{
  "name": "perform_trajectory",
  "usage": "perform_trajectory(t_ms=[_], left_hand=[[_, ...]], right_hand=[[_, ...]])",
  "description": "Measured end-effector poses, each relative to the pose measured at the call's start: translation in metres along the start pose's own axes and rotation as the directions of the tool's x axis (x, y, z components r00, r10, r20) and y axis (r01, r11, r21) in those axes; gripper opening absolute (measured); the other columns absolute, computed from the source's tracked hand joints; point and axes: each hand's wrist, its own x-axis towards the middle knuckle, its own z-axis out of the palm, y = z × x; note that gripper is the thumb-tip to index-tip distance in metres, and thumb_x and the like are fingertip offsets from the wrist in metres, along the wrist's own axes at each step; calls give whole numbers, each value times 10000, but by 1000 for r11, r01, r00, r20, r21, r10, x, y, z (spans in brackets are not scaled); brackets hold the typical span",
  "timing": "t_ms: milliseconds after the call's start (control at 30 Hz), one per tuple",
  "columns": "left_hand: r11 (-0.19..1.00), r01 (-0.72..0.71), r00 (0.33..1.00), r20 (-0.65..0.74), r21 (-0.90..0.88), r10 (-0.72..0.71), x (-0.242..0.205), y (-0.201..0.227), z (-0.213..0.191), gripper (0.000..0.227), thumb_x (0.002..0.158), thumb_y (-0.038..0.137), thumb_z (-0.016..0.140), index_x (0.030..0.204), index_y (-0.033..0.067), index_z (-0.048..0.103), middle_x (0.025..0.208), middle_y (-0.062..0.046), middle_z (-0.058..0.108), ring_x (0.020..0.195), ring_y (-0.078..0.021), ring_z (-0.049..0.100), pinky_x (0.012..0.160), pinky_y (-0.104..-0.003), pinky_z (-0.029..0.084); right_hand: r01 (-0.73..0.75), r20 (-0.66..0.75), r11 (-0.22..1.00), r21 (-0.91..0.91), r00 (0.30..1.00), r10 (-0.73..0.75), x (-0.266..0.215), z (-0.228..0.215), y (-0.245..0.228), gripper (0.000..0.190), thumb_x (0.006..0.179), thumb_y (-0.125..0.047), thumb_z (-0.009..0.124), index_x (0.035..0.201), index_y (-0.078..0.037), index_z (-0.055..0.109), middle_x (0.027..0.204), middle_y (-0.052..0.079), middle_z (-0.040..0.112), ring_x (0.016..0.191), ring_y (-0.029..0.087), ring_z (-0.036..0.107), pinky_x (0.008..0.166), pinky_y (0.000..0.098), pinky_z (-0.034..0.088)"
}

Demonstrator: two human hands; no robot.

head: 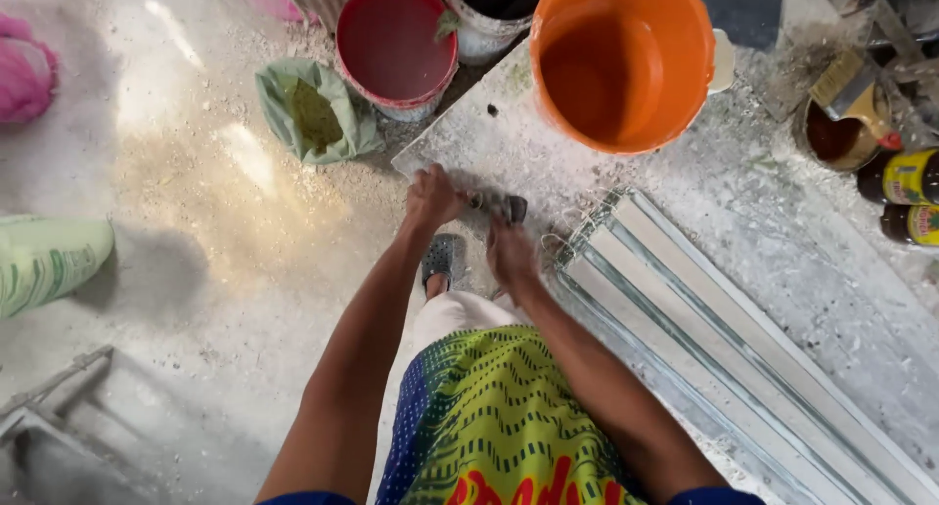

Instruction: The person picks up a sanding block and smooths the surface of a long, slatted wooden frame. They work along the length of the frame, sanding the edges and flat surfaces while holding the frame steady with their other hand.

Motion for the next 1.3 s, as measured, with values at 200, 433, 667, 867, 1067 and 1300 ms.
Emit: perform_trajectory(t_ms=[200, 433, 667, 867, 1067, 1300], left_hand=[[992, 107, 992, 71, -71, -102, -26, 25, -45, 917, 843, 572, 766, 1389, -75, 414, 1359, -334, 499, 1239, -482, 561, 1022, -505, 499], [997, 17, 1000, -18, -77, -19, -7, 12, -20, 873, 821, 559, 772, 1322, -86, 462, 1321, -295, 543, 1242, -479, 560, 1000, -518, 502], [1000, 11, 1000, -3, 1, -11, -7, 21, -41, 876, 848, 590, 757, 1311, -94, 465, 1298, -311, 552, 1184, -471, 598, 976, -509, 523], [996, 71, 997, 35, -51, -69, -16, 18, -29, 904, 826, 595, 775, 1350, -59, 437, 1331, -328, 531, 1186, -482, 597, 994, -499, 512], [999, 49, 999, -17, -19, -49, -33, 16, -35, 856, 836, 590, 768, 1334, -32, 457, 1291, -324, 552, 1136, -490, 622, 935, -506, 541], [996, 81, 995, 56, -33, -79, -128, 13, -61, 661, 921, 612, 615, 1114, -18, 557, 891, -255, 719, 755, -396, 735, 682, -540, 601]], right_hand=[[32, -172, 999, -34, 984, -37, -24, 56, 17, 472, 1033, -298, 524, 1492, -189, 495, 912, 307, 657, 714, 472, 660, 611, 604, 534], [-40, -73, 998, 47, 996, 43, 0, 35, 27, 419, 1027, -289, 514, 1423, -175, 589, 823, 261, 661, 683, 427, 674, 629, 569, 545], [-90, 91, 939, 332, 994, 63, 4, 47, 72, 327, 1061, -316, 589, 1222, -47, 679, 813, 254, 689, 745, 422, 671, 656, 571, 495], [225, -190, 974, 38, 958, -214, -20, 21, 49, 345, 1004, -241, 582, 1333, -168, 660, 859, 290, 684, 744, 482, 655, 673, 581, 514], [242, -78, 970, 4, 967, -241, 30, 11, 58, 421, 1014, -236, 556, 1419, -121, 584, 835, 240, 706, 650, 380, 684, 612, 510, 562], [-237, 110, 723, 649, 969, 219, -1, -41, 48, 544, 981, -164, 580, 1465, -64, 353, 748, 93, 657, 555, 189, 615, 454, 374, 531]])
